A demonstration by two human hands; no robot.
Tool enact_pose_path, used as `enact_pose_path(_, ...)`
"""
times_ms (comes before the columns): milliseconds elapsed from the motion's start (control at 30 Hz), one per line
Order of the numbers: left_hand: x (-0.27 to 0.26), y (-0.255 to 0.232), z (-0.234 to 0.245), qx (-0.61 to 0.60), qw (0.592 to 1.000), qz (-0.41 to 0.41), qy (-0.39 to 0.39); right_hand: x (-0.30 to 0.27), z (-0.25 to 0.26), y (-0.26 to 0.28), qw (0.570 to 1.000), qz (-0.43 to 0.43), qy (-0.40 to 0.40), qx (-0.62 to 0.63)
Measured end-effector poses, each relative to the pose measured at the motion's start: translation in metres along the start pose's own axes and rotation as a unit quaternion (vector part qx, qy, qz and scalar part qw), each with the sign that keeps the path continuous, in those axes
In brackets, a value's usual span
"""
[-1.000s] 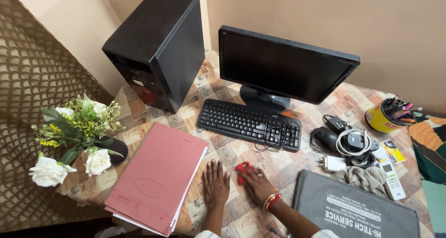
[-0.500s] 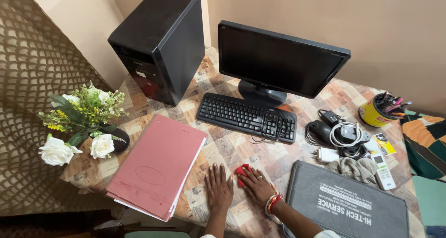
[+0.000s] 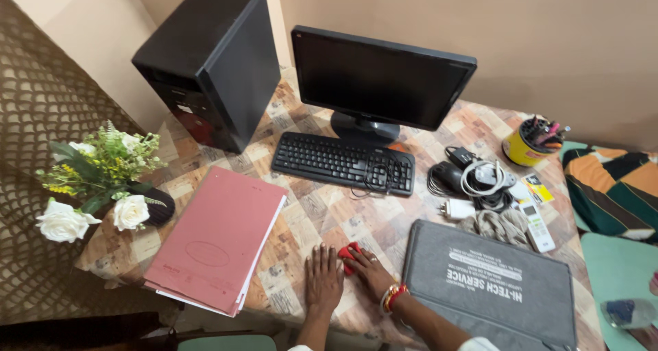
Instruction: The person wipes a stack of pink folders, a gray laptop bag, a computer keyboard, a monitor, and a computer tower using a red cloth. The person moves the folders and bag to access the desk surface and then wipes the electronic equipment.
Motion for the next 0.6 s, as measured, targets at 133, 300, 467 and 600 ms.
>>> enact_pose_path(133,-0.010,-0.021,-0.007,-0.015,0.999,-0.039,0.006,0.000,0.019,-0.037,0.998,0.005,-0.040,-0.051)
enact_pose_path(300,-0.002,-0.038,-0.009,-0.026,0.998,-0.056,0.021,-0.021,0.090,-0.079,0.981,-0.041,-0.168,-0.092)
enact_pose_path(467,0.009,-0.081,0.003,-0.053,0.996,-0.077,0.011,-0.073,0.125,-0.110,0.960,-0.136,-0.216,-0.114)
enact_pose_path(600,0.024,-0.147,0.016,-0.127,0.981,-0.132,0.058,-0.108,0.121,-0.110,0.955,-0.114,-0.251,-0.111)
Point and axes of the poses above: each hand's wrist, its own x-axis towards the middle knuckle, its own z-axis out of the back of the hand, y = z × x, the point moved 6 cm from there along x, towards the middle knuckle, and after that the axes turned 10 degrees about x, right-handed, at the moved point
